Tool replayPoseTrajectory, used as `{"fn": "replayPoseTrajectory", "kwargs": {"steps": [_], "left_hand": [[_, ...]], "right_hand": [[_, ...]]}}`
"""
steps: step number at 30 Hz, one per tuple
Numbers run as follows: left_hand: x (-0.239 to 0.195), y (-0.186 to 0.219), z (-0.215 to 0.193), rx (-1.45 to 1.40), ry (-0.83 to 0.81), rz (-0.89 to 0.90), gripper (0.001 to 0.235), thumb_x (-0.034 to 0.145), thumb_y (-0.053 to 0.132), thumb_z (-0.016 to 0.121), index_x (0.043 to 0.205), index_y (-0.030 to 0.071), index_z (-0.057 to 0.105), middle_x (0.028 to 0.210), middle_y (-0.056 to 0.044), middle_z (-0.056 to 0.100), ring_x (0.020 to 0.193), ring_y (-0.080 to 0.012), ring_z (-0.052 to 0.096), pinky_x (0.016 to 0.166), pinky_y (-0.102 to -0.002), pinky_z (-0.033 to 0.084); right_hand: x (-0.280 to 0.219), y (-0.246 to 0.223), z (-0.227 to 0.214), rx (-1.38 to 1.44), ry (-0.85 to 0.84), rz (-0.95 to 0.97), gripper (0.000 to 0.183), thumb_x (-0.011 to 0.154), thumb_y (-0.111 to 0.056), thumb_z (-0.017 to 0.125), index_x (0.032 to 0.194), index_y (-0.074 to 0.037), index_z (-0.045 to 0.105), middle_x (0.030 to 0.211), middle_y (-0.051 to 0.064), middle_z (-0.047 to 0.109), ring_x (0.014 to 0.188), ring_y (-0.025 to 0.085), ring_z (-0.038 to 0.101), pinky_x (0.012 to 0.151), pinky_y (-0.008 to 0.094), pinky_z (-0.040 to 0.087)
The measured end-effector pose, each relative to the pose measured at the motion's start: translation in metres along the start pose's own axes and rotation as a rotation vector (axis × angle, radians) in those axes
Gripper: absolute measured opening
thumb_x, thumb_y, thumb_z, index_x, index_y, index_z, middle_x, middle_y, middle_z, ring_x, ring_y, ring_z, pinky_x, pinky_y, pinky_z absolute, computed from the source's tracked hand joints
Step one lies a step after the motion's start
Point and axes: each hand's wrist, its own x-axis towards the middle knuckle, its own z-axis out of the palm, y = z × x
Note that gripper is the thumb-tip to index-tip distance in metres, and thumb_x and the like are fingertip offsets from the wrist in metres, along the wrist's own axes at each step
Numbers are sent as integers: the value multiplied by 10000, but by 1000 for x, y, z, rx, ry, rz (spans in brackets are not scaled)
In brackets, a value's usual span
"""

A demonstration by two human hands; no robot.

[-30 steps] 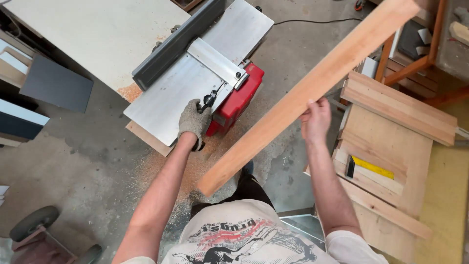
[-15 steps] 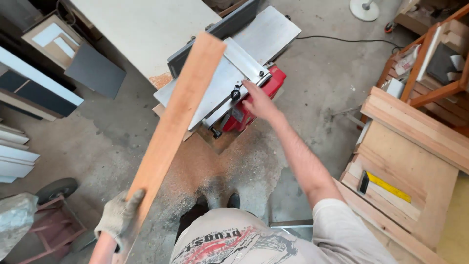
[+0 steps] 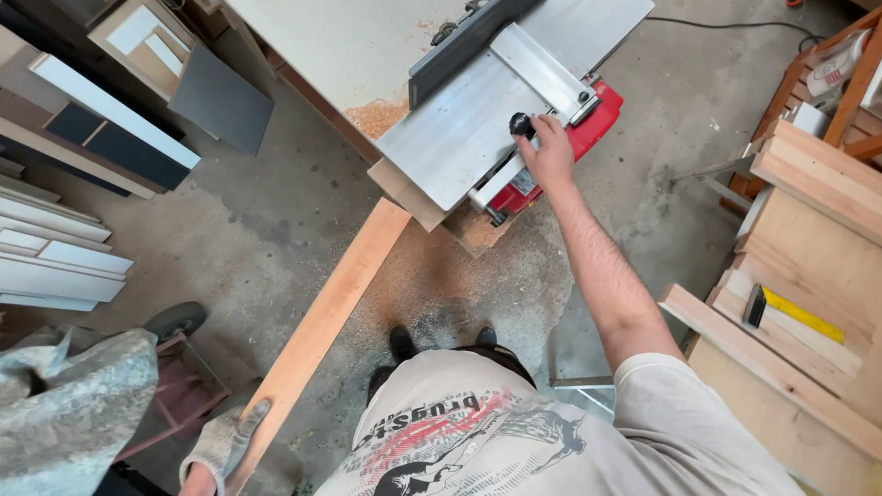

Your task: Feeding wooden boards through a jointer machine to smooth and flatten them, then stacking the finished boards.

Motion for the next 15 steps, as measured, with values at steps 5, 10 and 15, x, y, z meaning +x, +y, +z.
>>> {"fn": "replayPoseTrajectory", "kwargs": {"steps": [5,10,15], "left_hand": [[54,6,-29,143,32,174,729,797,824,386,695,106,465,671,-61,550,638,-207,481,653,-335,379],[107,33,-50,116,-69,241,727,791,865,421,678,154,321,649,-40,404,611,-207,353,633,-340,286],[49,99,-83,195,-99,179,910,802,826,476,1392,166,684,1425,-126,648,1313,-330,573,1118,-420,429]], "right_hand": [[-6,-27,-2,1,-2,196,487,1007,-352,689,1381,-46,630,1432,111,564,1300,291,549,1028,467,484],[-1,-33,-4,9,9,207,482,978,-322,725,1355,-33,641,1384,125,588,1263,293,560,1046,451,463],[-2,-13,12,-11,68,187,457,942,-332,790,1308,-84,675,1343,90,608,1242,302,601,1043,434,495]]}}
